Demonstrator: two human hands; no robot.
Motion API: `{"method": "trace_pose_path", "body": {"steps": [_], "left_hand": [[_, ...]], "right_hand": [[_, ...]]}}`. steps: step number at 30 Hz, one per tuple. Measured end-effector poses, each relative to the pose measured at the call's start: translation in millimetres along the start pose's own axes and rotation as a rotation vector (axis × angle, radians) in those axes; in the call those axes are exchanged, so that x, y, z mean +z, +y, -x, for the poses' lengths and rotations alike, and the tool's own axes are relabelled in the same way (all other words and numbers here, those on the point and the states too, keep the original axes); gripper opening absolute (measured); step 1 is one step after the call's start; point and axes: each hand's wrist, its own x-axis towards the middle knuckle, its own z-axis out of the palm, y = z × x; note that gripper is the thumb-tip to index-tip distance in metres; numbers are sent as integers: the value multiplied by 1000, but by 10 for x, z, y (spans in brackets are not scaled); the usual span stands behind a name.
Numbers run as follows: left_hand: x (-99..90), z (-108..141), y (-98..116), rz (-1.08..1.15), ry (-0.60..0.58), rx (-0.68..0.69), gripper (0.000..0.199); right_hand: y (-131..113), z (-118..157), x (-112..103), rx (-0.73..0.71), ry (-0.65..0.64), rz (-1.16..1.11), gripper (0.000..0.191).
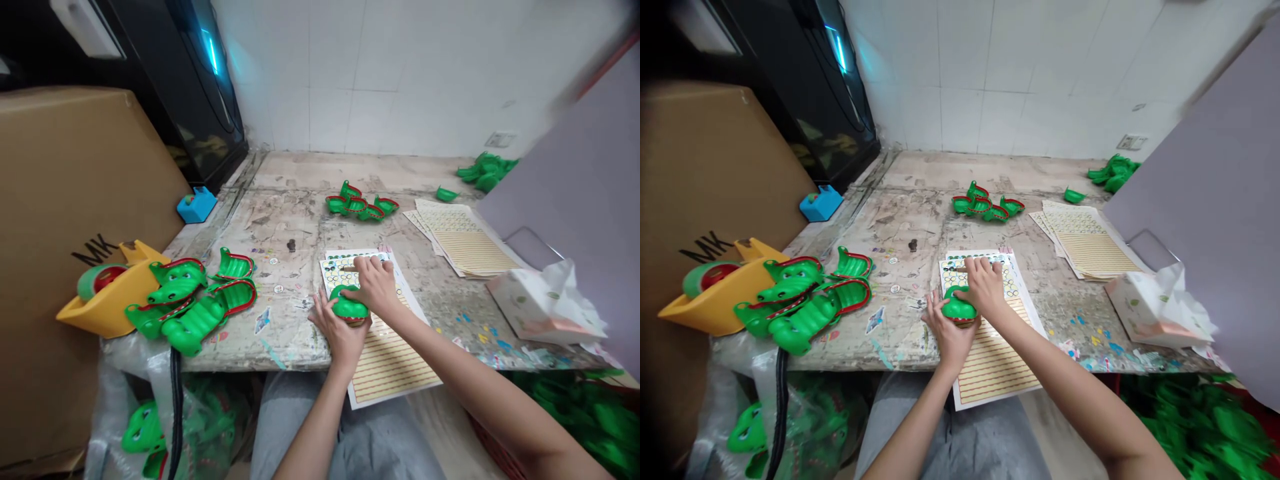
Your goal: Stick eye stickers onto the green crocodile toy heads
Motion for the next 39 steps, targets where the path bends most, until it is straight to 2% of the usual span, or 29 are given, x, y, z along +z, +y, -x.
{"method": "trace_pose_path", "body": {"steps": [3, 6, 9, 11, 12, 16, 22, 39], "left_hand": [[9, 0, -12, 6, 8, 4, 65], [12, -7, -14, 3, 6, 8, 62], [10, -15, -5, -13, 1, 14, 61], [7, -16, 1, -24, 7, 17, 61], [6, -15, 3, -28, 11, 18, 62], [5, -5, -4, -30, 19, 21, 62], [8, 6, -18, -38, 12, 19, 61], [1, 14, -9, -37, 5, 12, 60]], "right_hand": [[-3, -11, 63, -13, 18, -30, 59], [107, -80, 275, 47, -47, -270, 65], [289, -262, 528, 260, -96, -617, 51], [385, -418, 669, 369, -41, -775, 40], [413, -490, 729, 376, -3, -811, 36], [417, -649, 937, 237, 57, -803, 20], [427, -627, 1136, 214, 55, -783, 13], [440, -629, 1118, 215, 41, -734, 14]]}}
